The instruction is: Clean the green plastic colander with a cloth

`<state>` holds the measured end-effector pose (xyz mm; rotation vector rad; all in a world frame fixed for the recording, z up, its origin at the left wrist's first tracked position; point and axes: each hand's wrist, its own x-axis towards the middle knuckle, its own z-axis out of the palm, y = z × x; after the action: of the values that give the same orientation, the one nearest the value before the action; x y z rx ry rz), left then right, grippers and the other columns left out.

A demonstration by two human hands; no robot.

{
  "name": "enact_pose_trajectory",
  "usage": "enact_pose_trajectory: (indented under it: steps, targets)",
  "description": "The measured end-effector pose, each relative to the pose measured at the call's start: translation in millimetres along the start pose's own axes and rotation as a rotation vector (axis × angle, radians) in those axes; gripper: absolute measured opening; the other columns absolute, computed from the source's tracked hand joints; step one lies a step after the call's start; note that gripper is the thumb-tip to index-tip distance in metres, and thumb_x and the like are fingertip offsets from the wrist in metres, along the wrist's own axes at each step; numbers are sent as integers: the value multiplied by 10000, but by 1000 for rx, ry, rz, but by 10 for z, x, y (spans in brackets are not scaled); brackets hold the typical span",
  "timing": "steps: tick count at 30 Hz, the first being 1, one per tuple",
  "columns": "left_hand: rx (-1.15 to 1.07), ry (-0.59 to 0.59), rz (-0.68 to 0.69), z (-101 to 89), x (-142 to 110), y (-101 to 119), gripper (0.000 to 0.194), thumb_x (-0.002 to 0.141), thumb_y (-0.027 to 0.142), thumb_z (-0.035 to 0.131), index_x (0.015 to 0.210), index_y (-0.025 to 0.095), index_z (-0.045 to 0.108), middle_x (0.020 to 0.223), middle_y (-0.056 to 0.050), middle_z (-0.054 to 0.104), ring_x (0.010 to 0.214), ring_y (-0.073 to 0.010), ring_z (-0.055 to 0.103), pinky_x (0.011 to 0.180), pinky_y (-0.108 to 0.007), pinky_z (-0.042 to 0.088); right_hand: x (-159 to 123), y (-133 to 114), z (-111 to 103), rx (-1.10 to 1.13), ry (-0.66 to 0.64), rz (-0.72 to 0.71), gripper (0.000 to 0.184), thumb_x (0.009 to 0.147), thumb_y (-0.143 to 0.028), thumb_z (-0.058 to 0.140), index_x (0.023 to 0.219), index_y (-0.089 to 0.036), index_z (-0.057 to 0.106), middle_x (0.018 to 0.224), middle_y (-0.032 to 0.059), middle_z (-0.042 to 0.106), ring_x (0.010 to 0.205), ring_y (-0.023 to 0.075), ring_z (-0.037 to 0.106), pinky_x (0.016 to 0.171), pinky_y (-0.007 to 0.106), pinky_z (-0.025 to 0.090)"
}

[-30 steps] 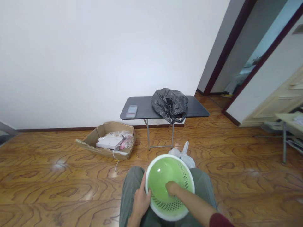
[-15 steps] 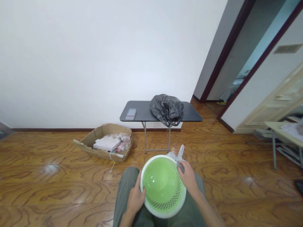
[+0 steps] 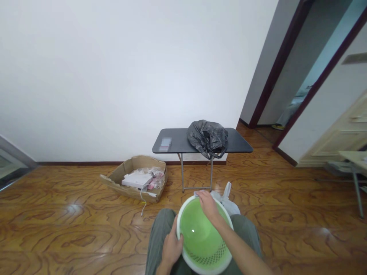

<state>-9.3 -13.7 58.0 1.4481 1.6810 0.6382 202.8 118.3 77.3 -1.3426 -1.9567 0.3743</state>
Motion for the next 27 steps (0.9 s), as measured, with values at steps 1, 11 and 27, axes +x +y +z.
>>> enact_pose_trajectory:
  steps: [1, 11, 27]
  targets:
    - [-4, -1, 6, -1, 1, -7, 777, 904, 170, 459, 1650, 186, 244, 1363, -46, 731, 1237, -207, 701, 1028, -234, 495, 20, -91, 92, -6, -24, -48, 398, 878, -51, 483, 1130, -178, 765, 1141, 112, 794, 1086, 241, 698, 1044, 445, 551]
    - [34, -35, 6, -23, -17, 2, 783, 909, 196, 447, 1653, 150, 209, 1363, -74, 728, 1217, -212, 713, 986, -217, 506, -204, -541, 284, -39, -309, -393, 342, 936, -144, 537, 1209, -189, 738, 1181, 111, 778, 1102, 227, 685, 1049, 348, 546]
    - [55, -10, -29, -25, -74, 40, 751, 923, 217, 463, 1643, 209, 254, 1154, -29, 811, 1144, -222, 745, 979, -245, 517, -996, 506, -793, 15, 136, 359, 316, 880, -239, 513, 1054, -221, 776, 1146, 113, 782, 1122, 259, 706, 1077, 497, 541]
